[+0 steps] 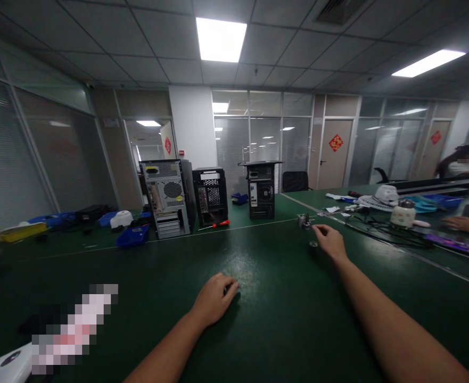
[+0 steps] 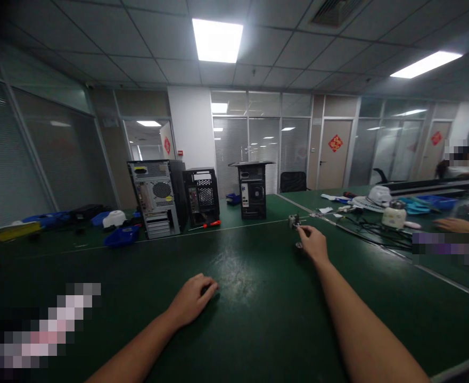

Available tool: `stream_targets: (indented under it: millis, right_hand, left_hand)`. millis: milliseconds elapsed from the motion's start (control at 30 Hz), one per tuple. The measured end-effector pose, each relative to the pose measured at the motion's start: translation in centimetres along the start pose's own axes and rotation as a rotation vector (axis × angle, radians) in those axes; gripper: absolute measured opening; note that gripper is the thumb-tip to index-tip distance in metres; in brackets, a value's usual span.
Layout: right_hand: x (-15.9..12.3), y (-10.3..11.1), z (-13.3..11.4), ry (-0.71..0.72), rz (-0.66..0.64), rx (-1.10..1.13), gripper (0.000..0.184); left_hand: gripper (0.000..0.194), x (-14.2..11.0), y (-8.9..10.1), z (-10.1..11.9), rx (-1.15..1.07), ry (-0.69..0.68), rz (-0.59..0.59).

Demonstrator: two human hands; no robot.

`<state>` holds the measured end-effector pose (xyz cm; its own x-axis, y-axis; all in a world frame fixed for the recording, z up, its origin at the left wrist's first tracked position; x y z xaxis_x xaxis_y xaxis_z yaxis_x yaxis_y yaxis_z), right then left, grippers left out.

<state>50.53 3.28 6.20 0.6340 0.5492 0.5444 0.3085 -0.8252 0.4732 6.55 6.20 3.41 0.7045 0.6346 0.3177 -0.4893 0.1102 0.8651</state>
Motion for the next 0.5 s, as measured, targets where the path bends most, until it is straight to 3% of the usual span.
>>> stream_targets:
  millis: [100,167,367,500]
  right_hand:
    - [0.5,1.9,-1.0,0.085,0.01,0.043,0.042]
    - [0.7,2.0,-1.1,0.106,-0.034,-0.01,0.04]
    - [0.0,-1.0,0.3,0.063,-0.291,-0.213,0.03]
    - [-0.4,-1.9,1.2,0.028,-0.367,-0.244,0.026]
  left_hand:
    - [0.04,0.0,-0.1,-0.1,-0.003,-0.007,0.004]
    - [0.039,0.0,-0.2,-0.2,-0.006,-0.008,0.007]
    - [0.039,0.1,-0.4,-0.5,-0.003,0.001,0.002]
    - [0.039,0.1,-0.3,-0.3,-0.004,0.002,-0.002]
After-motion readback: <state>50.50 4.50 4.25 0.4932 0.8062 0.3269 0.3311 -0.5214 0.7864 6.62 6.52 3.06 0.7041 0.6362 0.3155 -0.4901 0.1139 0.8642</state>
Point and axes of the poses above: each hand's wrist, its own x-axis towards the middle knuckle, its own y-axis out of the back of the hand, z = x × y, the point moved 9 cm from there along x, towards the middle knuckle, and after that the axes turned 3 degrees about -y, right-handed, at the moved point
